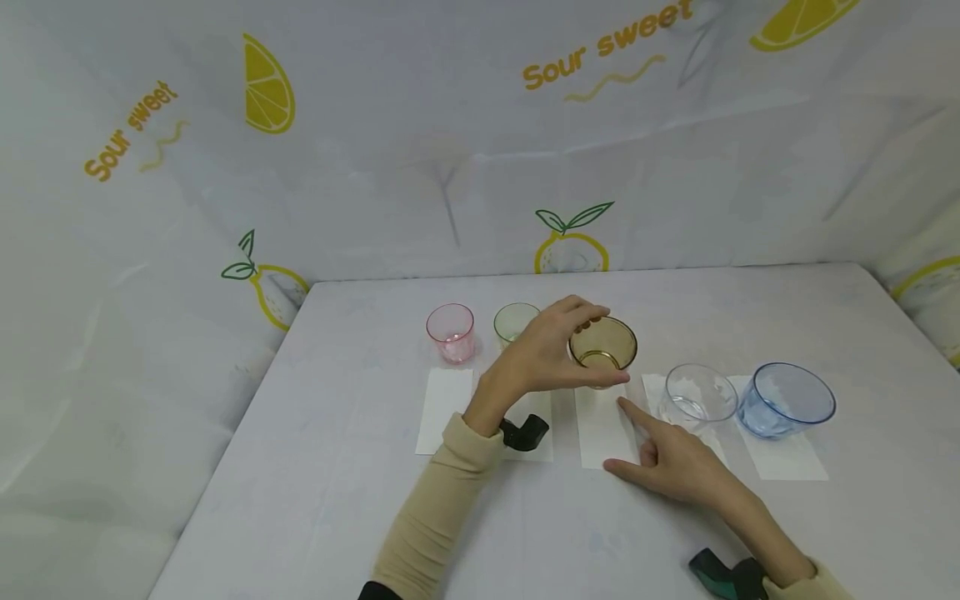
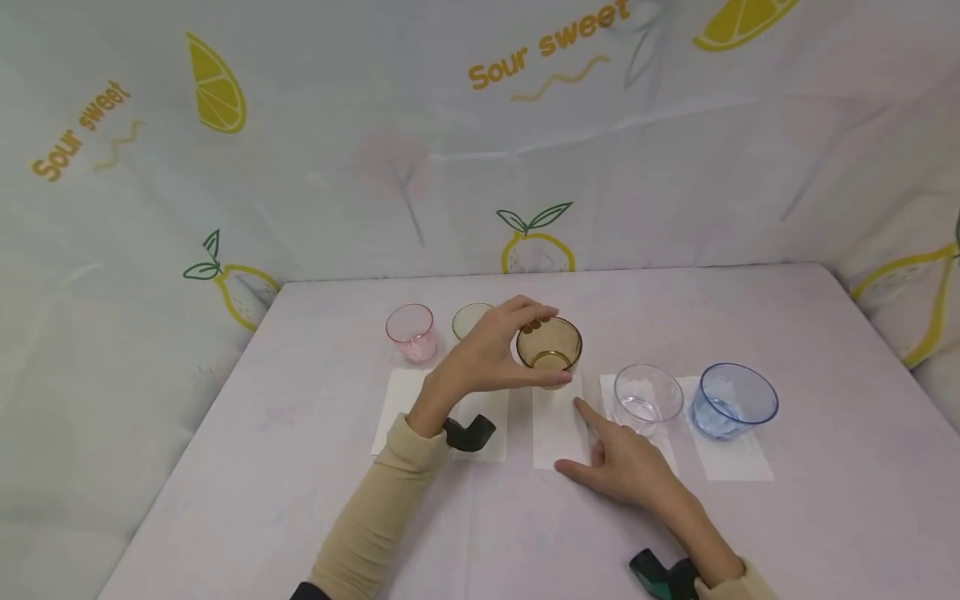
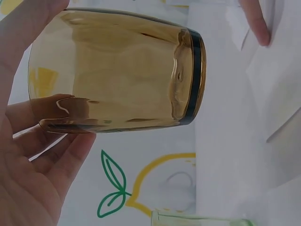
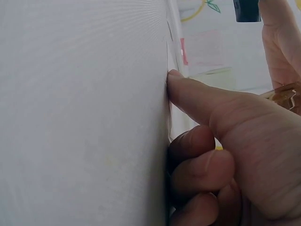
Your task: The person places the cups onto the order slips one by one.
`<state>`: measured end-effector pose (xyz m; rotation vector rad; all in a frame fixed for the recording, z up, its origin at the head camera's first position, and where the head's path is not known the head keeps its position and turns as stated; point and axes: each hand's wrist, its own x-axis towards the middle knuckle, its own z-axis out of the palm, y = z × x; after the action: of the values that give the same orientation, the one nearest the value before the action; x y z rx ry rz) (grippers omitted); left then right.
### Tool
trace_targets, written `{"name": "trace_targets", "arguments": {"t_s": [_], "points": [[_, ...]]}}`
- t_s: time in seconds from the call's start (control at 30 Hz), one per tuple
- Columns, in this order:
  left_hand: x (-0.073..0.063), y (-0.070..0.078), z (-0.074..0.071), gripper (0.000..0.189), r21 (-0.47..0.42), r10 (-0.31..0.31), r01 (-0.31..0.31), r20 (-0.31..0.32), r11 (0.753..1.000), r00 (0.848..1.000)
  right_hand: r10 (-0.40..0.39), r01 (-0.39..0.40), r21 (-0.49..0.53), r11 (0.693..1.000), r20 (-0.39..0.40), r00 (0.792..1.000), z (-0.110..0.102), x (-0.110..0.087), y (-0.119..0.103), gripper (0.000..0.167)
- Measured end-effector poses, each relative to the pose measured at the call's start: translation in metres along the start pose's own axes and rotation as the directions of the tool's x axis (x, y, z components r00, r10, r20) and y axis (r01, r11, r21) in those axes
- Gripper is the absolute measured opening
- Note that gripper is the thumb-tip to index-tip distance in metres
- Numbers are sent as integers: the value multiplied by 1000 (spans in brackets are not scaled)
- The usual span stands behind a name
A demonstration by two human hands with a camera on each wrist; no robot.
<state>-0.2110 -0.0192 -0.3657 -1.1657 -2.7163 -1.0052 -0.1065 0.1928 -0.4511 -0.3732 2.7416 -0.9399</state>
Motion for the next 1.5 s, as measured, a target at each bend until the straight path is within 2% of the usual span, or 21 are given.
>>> {"name": "trace_targets", "arguments": {"t_s": [0.27, 0.47, 0.83, 1.23, 1.5], "points": [[-5, 4, 1, 78, 9, -7, 6, 8, 1000, 1000, -7, 7, -1, 1000, -2, 1000, 1, 0, 0, 94], [-7, 2, 2, 80, 37, 14, -14, 5, 999, 1000, 10, -10, -11, 1000, 4, 1000, 0, 2, -2, 96], [-9, 0, 6, 82, 54, 10, -11, 16, 998, 1000, 20, -20, -12, 1000, 15, 1000, 1, 3, -1, 98], [-6, 5, 11, 79, 88, 7, -13, 72, 996, 997, -10, 10, 26, 1000, 4, 1000, 0, -1, 3, 98], [-7, 6, 16, 78, 102, 6, -15, 86, 995, 996, -20, 19, 37, 999, 4, 1000, 0, -1, 3, 94]]}}
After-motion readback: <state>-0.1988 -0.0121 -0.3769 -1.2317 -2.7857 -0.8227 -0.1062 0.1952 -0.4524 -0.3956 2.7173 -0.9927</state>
